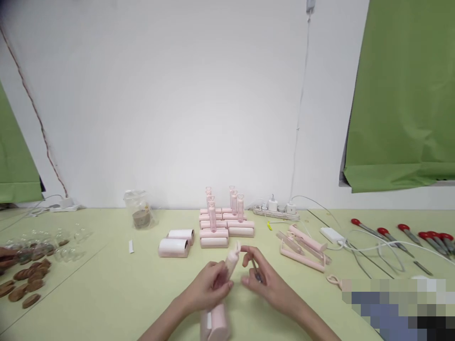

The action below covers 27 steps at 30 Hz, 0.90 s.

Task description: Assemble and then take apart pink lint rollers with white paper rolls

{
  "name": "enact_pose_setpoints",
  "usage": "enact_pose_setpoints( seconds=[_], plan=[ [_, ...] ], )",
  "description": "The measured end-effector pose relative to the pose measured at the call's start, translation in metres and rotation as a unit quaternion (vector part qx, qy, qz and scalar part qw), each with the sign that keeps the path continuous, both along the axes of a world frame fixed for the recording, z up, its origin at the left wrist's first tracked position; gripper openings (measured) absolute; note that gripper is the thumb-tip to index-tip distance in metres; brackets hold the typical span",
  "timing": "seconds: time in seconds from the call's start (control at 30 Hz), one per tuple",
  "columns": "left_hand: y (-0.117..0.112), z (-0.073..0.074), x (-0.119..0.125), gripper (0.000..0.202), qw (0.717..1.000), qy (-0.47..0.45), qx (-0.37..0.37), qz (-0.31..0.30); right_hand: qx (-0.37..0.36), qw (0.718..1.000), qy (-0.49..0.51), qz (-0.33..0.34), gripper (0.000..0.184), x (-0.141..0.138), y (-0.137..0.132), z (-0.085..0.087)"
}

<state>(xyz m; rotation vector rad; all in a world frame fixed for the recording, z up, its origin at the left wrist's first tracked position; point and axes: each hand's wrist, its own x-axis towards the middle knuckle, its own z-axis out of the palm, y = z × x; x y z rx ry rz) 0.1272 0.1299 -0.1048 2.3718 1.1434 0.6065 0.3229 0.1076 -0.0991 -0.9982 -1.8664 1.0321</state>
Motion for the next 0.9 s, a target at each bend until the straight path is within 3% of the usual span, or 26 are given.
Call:
enact_pose_setpoints(
  seconds=[0.1,0.27,0.5,0.77,0.9],
  plan=[
    [-0.005,-0.001,-0.007,0.016,0.997,0.043,0.031,0.047,-0.011,1.0,0.014,-0.009,0.025,0.004,0.003,-0.003],
    [-0.005,0.002,-0.012,0.017,0.995,0.077,0.059,0.01,0.009,0.998,-0.052,-0.02,0.018,-0.002,0.001,-0.01],
    [-0.005,0.001,-0.009,0.011,0.991,0.096,0.094,-0.025,0.012,0.994,-0.084,-0.065,0.042,-0.009,-0.01,-0.006],
    [-0.006,0.004,-0.016,0.011,0.99,0.093,0.106,0.005,0.028,0.996,-0.055,-0.068,0.048,-0.008,-0.012,-0.012],
    [-0.012,0.005,-0.014,0.008,0.991,0.109,0.079,-0.017,0.1,0.986,-0.067,-0.116,0.038,-0.016,-0.019,-0.006]
  ],
)
